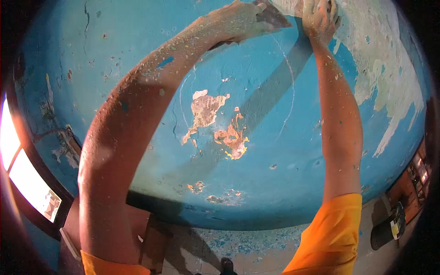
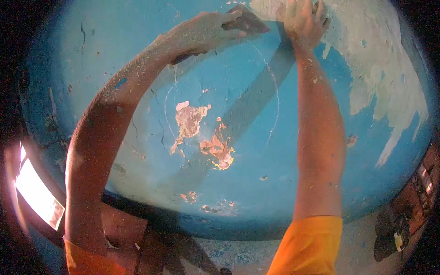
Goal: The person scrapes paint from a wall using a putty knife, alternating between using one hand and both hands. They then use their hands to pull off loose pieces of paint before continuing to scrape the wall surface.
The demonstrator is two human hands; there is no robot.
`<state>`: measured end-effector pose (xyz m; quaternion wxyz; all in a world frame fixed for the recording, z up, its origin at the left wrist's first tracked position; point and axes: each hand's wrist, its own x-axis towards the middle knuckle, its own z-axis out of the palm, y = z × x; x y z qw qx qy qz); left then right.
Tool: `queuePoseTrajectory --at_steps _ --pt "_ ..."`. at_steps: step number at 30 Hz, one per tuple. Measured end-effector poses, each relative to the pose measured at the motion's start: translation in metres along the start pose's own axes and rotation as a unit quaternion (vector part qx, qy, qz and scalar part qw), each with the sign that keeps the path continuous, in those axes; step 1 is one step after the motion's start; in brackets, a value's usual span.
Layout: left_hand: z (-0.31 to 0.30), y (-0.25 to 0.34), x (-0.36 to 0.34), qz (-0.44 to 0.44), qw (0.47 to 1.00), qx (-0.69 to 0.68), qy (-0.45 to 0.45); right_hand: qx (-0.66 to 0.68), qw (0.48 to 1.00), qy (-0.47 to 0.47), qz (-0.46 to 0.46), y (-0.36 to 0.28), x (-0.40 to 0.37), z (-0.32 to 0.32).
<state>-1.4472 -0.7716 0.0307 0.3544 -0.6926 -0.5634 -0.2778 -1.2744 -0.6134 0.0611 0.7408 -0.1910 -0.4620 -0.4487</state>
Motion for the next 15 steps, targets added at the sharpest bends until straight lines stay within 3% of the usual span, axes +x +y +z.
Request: queuePoseTrajectory --at_steps 1,2,4,5,7,8,9,11,13,15 --pt "-0.002 0.000 0.000 -0.035 0.998 0.015 -0.045 -0.056 0.997 -0.019 -0.055 -0.002 0.001 -0.004" --pt "0.002 -0.006 0.003 -0.037 0.998 0.019 -0.045 -0.052 0.997 -0.017 -0.053 0.000 0.000 0.003" --pt "0.015 -0.023 0.016 0.094 0.984 0.129 0.079 -0.049 0.994 0.047 -0.088 0.010 -0.006 0.017" --pt "0.016 -0.028 0.042 0.092 0.984 0.130 0.083 -0.047 0.993 0.050 -0.091 0.009 -0.005 0.019" --pt "0.015 -0.011 0.097 0.192 0.958 -0.197 0.083 -0.054 0.996 -0.023 -0.065 0.014 -0.006 0.014" --pt "0.010 0.005 0.082 0.121 0.966 -0.197 0.114 -0.088 0.991 -0.087 -0.044 0.008 -0.002 0.000" --pt "0.004 0.015 0.062 0.117 0.966 -0.203 0.112 -0.088 0.991 -0.093 -0.047 0.012 -0.005 0.005" --pt "-0.015 0.024 0.030 -0.053 0.998 -0.024 -0.020 0.022 0.998 -0.033 0.054 0.018 -0.004 0.024" --pt "0.017 -0.007 0.005 -0.033 0.999 0.026 -0.004 0.024 0.997 -0.024 0.072 0.023 -0.009 0.030" --pt "0.009 0.001 0.003 -0.009 0.996 0.083 0.029 0.029 0.996 0.003 0.086 0.022 -0.001 0.031"
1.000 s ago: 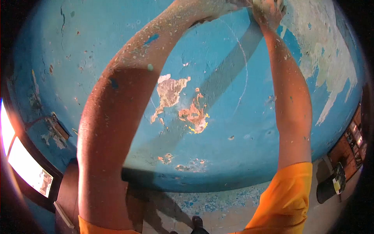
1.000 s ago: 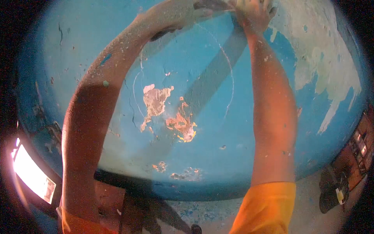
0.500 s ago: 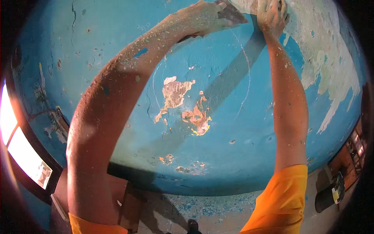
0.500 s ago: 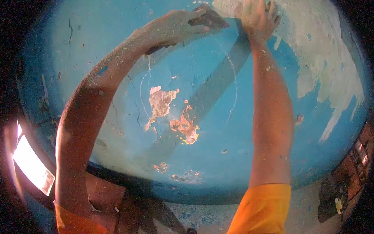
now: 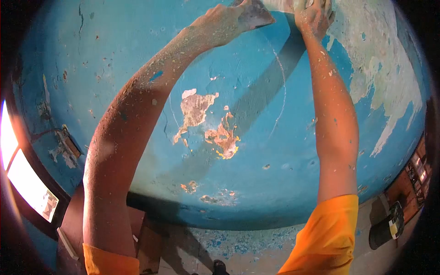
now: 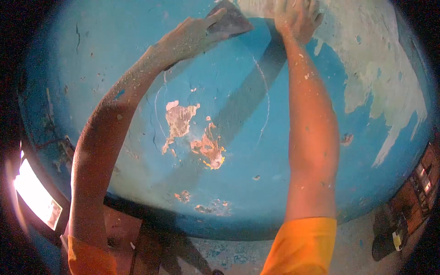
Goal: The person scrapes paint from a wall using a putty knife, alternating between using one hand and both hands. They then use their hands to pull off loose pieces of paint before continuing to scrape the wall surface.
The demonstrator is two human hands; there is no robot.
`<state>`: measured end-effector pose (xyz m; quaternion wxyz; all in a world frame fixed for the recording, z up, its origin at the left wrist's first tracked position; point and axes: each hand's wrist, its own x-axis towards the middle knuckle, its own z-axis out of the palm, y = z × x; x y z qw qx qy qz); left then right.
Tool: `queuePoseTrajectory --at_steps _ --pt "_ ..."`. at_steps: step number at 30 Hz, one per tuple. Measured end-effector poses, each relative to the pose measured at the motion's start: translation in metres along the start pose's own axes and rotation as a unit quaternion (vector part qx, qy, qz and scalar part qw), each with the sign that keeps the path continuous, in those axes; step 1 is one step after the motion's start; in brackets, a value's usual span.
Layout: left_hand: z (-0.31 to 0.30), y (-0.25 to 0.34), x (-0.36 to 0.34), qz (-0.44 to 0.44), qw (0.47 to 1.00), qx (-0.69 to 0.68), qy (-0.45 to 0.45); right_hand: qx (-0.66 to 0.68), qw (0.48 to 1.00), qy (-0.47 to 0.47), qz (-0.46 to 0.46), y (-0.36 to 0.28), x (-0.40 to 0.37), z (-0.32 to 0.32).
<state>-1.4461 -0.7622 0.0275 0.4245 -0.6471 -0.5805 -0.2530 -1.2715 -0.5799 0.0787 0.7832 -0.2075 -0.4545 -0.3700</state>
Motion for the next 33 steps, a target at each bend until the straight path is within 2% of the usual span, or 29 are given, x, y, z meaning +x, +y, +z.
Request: queuePoseTrajectory --at_steps 2,5,6,8,12,15,17,21,23,24,26,27,29,30,31,33 --pt "-0.014 0.010 0.014 -0.001 0.983 -0.182 0.003 0.007 1.000 -0.020 -0.005 -0.003 -0.004 -0.004" --pt "0.008 0.009 0.028 0.015 0.993 -0.101 0.053 -0.005 1.000 -0.016 -0.004 -0.008 -0.005 -0.008" --pt "0.014 0.007 0.013 0.012 0.993 -0.106 0.052 -0.005 1.000 -0.021 -0.008 -0.005 -0.006 -0.007" --pt "0.025 0.000 -0.027 0.023 0.997 -0.022 0.065 0.020 1.000 -0.004 0.023 -0.004 -0.004 -0.003" --pt "0.020 -0.003 -0.016 0.022 0.996 -0.042 0.076 0.005 0.999 -0.022 0.037 -0.006 -0.001 -0.006" --pt "-0.010 0.008 0.028 0.027 0.996 -0.051 0.061 0.000 0.999 -0.035 -0.007 -0.011 -0.003 -0.011" --pt "-0.039 0.030 0.029 -0.016 0.984 -0.171 -0.051 0.017 0.999 -0.033 0.023 -0.010 -0.003 -0.010" --pt "0.005 0.021 -0.027 -0.030 0.988 -0.133 -0.065 0.013 0.999 -0.021 0.022 -0.005 -0.005 -0.007" --pt "0.031 0.004 -0.033 0.058 0.990 -0.054 0.115 0.012 1.000 -0.009 0.024 -0.004 -0.002 -0.001" --pt "0.030 -0.003 -0.021 0.062 0.990 -0.049 0.119 0.008 0.999 -0.006 0.032 -0.004 -0.002 0.000" --pt "0.035 -0.011 -0.005 0.067 0.997 -0.032 0.006 -0.010 0.999 -0.030 0.010 -0.002 -0.009 -0.005" --pt "0.021 -0.001 -0.002 0.066 0.997 -0.030 0.009 -0.028 0.999 -0.037 -0.015 -0.005 -0.004 -0.006" --pt "-0.002 0.021 0.006 -0.067 0.991 -0.113 -0.029 -0.028 0.998 -0.025 -0.042 -0.009 -0.007 -0.012" --pt "-0.007 0.023 0.012 -0.065 0.991 -0.115 -0.028 -0.029 0.997 -0.010 -0.067 -0.009 -0.007 -0.014" --pt "-0.009 0.024 0.017 -0.040 0.984 -0.174 -0.011 -0.032 0.997 -0.013 -0.068 -0.010 -0.007 -0.016" --pt "-0.008 0.024 0.021 -0.015 0.972 -0.233 0.008 0.002 0.999 -0.034 -0.010 -0.010 -0.004 -0.013"
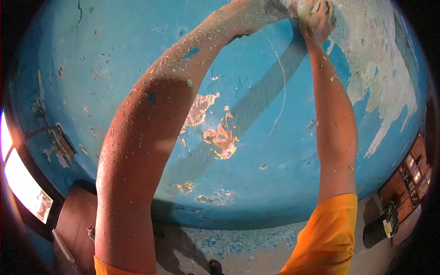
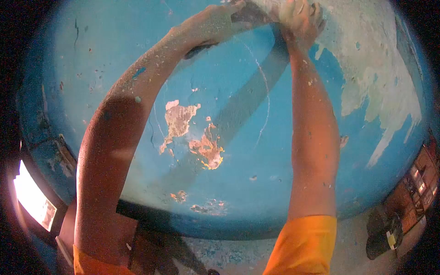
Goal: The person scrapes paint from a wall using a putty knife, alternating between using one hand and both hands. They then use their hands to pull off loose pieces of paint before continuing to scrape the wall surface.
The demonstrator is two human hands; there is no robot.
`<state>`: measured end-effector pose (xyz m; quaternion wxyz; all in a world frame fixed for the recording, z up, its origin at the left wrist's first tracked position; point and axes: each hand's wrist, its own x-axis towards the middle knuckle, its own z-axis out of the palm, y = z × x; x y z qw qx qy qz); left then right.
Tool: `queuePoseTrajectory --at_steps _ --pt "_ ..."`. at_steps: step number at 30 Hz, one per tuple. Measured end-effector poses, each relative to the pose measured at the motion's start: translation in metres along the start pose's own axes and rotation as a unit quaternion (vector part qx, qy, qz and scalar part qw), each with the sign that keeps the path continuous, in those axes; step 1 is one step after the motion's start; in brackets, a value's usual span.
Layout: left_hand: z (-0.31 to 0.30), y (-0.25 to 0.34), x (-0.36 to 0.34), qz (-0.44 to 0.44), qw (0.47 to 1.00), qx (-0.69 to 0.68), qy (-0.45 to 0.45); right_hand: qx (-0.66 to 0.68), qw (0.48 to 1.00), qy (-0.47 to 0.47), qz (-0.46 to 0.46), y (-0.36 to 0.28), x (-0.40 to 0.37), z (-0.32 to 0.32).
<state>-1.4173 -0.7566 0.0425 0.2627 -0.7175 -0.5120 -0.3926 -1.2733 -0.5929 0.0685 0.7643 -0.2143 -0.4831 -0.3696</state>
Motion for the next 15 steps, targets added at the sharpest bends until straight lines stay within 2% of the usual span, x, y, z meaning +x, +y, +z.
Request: queuePoseTrajectory --at_steps 3,4,5,6,8,9,10,11,13,15 --pt "0.013 -0.007 -0.013 -0.059 0.997 0.048 -0.020 0.003 1.000 0.019 0.021 0.010 0.000 0.014" --pt "0.015 -0.016 -0.021 0.089 0.996 -0.027 0.007 0.002 1.000 0.016 0.020 0.012 -0.005 0.014" --pt "0.016 -0.021 -0.022 0.238 0.966 -0.098 0.038 0.003 0.999 0.011 0.042 0.008 -0.002 0.013" --pt "0.018 -0.030 -0.007 0.243 0.964 -0.093 0.044 0.005 0.998 0.010 0.062 0.007 0.003 0.014" --pt "0.019 -0.038 0.032 0.274 0.957 0.049 0.082 0.005 0.999 -0.003 0.045 0.007 0.005 0.014" --pt "0.020 -0.024 0.039 0.278 0.956 0.050 0.082 0.002 0.999 -0.026 0.028 0.008 0.004 0.010" --pt "0.021 -0.005 0.049 0.117 0.989 0.051 0.076 0.000 0.999 -0.023 0.030 0.010 0.003 0.005" --pt "0.020 0.011 0.052 -0.048 0.995 0.053 0.070 0.025 0.998 -0.025 0.043 0.007 0.002 -0.002" --pt "0.029 -0.001 0.046 -0.076 0.992 0.078 0.058 0.061 0.996 -0.026 0.051 0.005 0.005 0.000" --pt "0.036 -0.017 0.029 0.062 0.980 0.046 0.183 -0.058 0.992 0.046 -0.105 0.008 0.014 -0.001"
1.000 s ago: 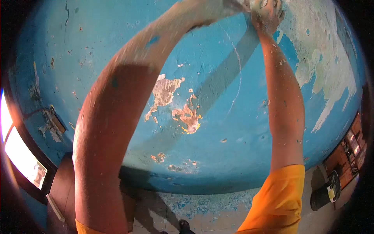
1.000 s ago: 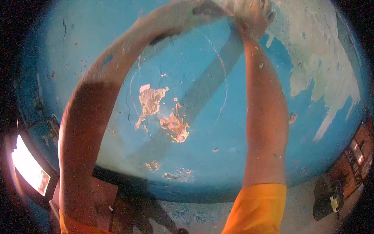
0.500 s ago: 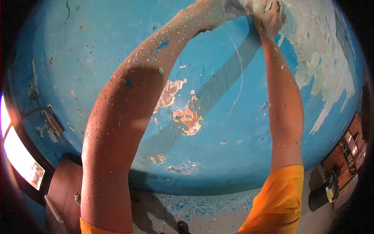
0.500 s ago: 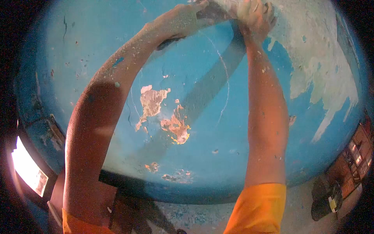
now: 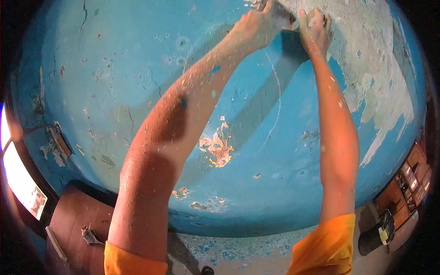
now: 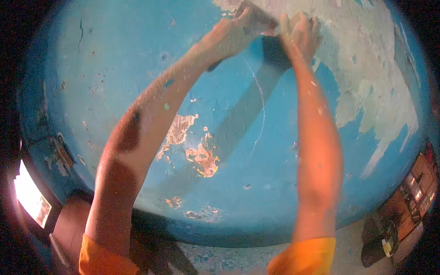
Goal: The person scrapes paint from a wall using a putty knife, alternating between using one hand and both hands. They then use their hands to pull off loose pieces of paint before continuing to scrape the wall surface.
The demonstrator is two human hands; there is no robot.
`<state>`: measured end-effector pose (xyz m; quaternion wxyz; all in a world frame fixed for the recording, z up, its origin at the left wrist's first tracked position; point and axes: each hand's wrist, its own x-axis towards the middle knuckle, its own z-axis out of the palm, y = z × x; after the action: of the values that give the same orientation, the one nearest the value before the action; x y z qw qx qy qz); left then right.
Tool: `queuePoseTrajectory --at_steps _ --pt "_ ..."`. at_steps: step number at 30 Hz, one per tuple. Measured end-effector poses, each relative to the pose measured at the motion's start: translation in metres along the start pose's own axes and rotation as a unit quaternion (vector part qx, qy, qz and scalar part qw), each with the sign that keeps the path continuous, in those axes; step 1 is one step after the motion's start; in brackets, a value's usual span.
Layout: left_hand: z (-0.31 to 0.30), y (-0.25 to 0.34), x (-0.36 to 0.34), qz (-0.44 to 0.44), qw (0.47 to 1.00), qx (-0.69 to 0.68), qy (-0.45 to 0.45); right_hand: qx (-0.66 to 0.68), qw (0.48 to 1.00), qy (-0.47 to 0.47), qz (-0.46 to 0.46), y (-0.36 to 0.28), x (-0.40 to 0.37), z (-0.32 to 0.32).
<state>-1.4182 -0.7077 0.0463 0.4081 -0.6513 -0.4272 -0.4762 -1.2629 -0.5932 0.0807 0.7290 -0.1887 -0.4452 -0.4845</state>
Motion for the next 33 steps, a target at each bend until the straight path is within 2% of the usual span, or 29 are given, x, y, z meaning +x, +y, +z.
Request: queuePoseTrajectory --at_steps 1,2,4,5,6,7,8,9,10,12,14,16,18,19,20,21,22,24,25,27,28,29,30,31,33 --pt "-0.002 0.008 -0.009 -0.063 0.997 0.000 -0.033 0.114 0.965 -0.207 0.117 0.004 0.007 -0.016" --pt "-0.003 0.014 -0.013 -0.062 0.998 0.001 -0.027 0.115 0.966 -0.203 0.113 -0.003 0.007 -0.037" --pt "0.005 0.018 -0.017 -0.126 0.987 -0.095 0.000 0.265 0.943 -0.180 0.091 -0.016 0.004 -0.076" --pt "0.016 0.013 -0.017 -0.119 0.980 -0.151 0.046 0.289 0.912 -0.256 0.136 -0.026 0.001 -0.101" --pt "0.015 0.019 -0.014 -0.116 0.981 -0.148 0.054 0.311 0.873 -0.330 0.179 -0.038 -0.002 -0.121" --pt "0.015 0.027 -0.014 -0.156 0.963 -0.203 0.090 0.314 0.876 -0.324 0.173 -0.052 0.000 -0.138" --pt "0.016 0.033 -0.011 -0.194 0.938 -0.259 0.123 0.427 0.748 -0.405 0.306 -0.066 0.005 -0.152" --pt "0.017 0.035 -0.005 -0.187 0.937 -0.262 0.132 0.516 0.580 -0.467 0.424 -0.071 0.007 -0.158" --pt "0.019 0.037 0.002 -0.185 0.938 -0.262 0.132 0.516 0.581 -0.465 0.424 -0.069 0.008 -0.151" --pt "0.009 0.046 0.012 -0.265 0.887 -0.369 0.082 0.483 0.618 -0.421 0.456 -0.066 0.004 -0.124" --pt "0.018 0.043 0.024 -0.251 0.887 -0.377 0.094 0.464 0.636 -0.441 0.431 -0.069 0.008 -0.106" --pt "0.025 0.037 0.033 -0.204 0.914 -0.334 0.104 0.423 0.717 -0.388 0.396 -0.074 0.024 -0.105" --pt "0.012 0.039 0.038 -0.223 0.906 -0.349 0.085 0.388 0.731 -0.388 0.405 -0.072 0.032 -0.085" --pt "0.003 0.035 0.040 -0.200 0.927 -0.310 0.063 0.339 0.859 -0.295 0.245 -0.066 0.024 -0.068" --pt "-0.005 0.029 0.039 -0.176 0.945 -0.272 0.042 0.270 0.942 -0.189 0.069 -0.071 0.027 -0.069" --pt "-0.012 0.023 0.034 -0.165 0.961 -0.211 0.068 0.230 0.909 -0.328 0.113 -0.069 0.034 -0.075" --pt "-0.021 0.015 0.029 -0.164 0.960 -0.217 0.066 0.224 0.910 -0.330 0.114 -0.071 0.041 -0.079" --pt "-0.059 0.001 0.015 -0.154 0.987 -0.047 -0.006 0.140 0.902 -0.396 0.101 -0.085 0.053 -0.086" --pt "-0.067 -0.016 0.010 -0.153 0.987 -0.052 -0.005 0.135 0.906 -0.388 0.106 -0.091 0.056 -0.088" --pt "-0.074 -0.053 0.008 -0.045 0.992 0.032 0.115 0.138 0.920 -0.356 0.090 -0.095 0.060 -0.067" --pt "-0.079 -0.071 0.009 -0.040 0.992 0.024 0.117 0.147 0.931 -0.326 0.073 -0.095 0.065 -0.054" --pt "-0.084 -0.090 0.010 0.087 0.977 0.106 0.164 0.138 0.934 -0.323 0.073 -0.100 0.072 -0.044" --pt "-0.089 -0.108 0.011 0.210 0.936 0.189 0.210 0.131 0.936 -0.320 0.068 -0.109 0.082 -0.035" --pt "-0.091 -0.124 0.011 0.290 0.907 0.172 0.253 0.124 0.938 -0.318 0.061 -0.116 0.088 -0.029" --pt "-0.094 -0.122 0.006 0.292 0.906 0.158 0.262 0.108 0.935 -0.330 0.075 -0.123 0.096 -0.036"
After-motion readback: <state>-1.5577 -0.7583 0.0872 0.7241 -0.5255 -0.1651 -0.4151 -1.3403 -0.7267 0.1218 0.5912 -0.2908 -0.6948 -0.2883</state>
